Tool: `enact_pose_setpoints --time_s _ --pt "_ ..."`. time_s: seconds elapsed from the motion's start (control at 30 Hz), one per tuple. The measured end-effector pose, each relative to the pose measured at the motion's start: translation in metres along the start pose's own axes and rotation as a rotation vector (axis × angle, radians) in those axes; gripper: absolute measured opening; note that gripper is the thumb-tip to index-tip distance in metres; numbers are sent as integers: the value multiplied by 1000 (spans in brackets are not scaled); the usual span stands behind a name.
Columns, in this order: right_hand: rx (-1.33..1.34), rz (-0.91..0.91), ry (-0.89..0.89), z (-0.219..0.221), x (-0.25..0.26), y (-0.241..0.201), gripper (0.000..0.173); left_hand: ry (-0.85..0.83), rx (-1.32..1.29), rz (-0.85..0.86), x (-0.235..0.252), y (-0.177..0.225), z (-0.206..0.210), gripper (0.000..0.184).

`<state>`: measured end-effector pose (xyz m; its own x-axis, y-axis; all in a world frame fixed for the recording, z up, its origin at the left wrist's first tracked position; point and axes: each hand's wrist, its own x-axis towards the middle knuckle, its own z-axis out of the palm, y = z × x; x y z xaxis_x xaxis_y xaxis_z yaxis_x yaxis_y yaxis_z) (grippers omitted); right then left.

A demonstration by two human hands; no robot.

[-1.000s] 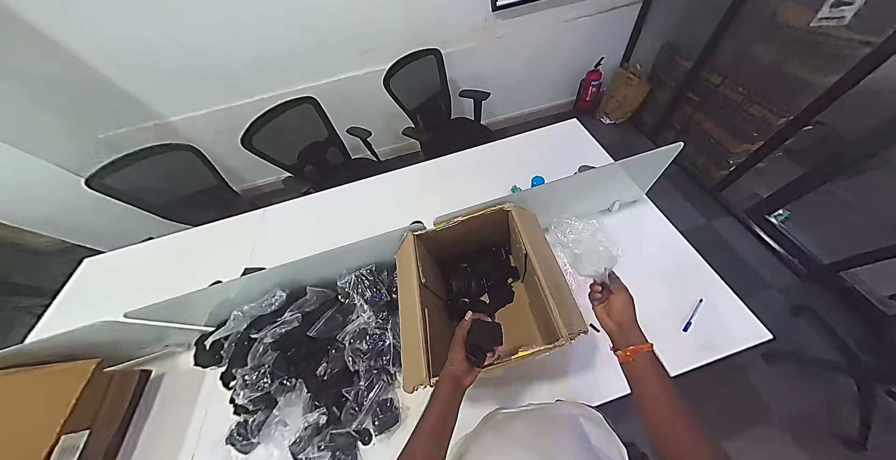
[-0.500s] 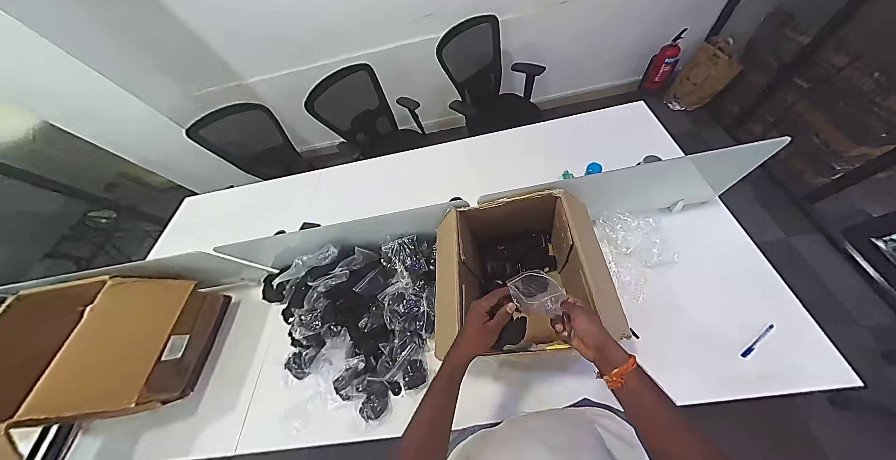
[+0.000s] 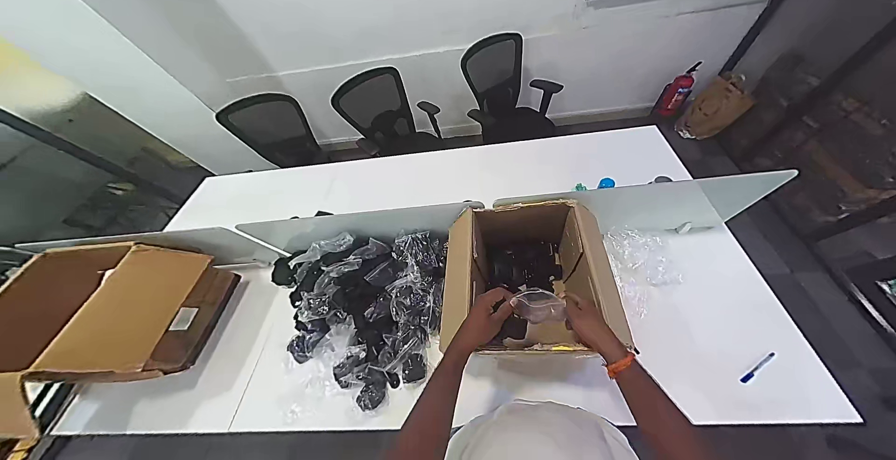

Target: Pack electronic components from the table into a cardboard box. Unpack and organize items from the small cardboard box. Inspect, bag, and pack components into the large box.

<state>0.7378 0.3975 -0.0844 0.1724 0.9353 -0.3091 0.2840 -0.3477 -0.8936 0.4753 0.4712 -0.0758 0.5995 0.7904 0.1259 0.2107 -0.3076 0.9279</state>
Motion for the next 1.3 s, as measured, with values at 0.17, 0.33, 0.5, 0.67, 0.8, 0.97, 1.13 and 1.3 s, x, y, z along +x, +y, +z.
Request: enact_pose_setpoints --time_s 0.17,0.33,0.5,0.67,0.8,0.97,1.13,1.3 --pt "54 -470 -92 -8 2 -4 63 23 38 -24 -7 -5 -1 29" --pt "187 -404 70 13 -4 -13 19 -15 38 26 -8 -9 5 32" --pt "271 -320 212 26 -3 -4 16 4 50 -7 -10 -21 15 35" --pt "320 -379 316 24 -4 0 16 107 160 -112 -10 -26 15 36" --pt "-6 -378 295 19 5 2 22 225 237 -104 -3 -25 16 33" --pt "-212 -395 -54 21 9 6 27 78 316 -68 -2 -30 26 39" --pt "-168 -422 -151 27 9 -6 22 -92 207 -48 -2 -33 28 34" --pt "-96 -448 -157 34 14 -6 19 -81 75 -53 -1 -34 23 27"
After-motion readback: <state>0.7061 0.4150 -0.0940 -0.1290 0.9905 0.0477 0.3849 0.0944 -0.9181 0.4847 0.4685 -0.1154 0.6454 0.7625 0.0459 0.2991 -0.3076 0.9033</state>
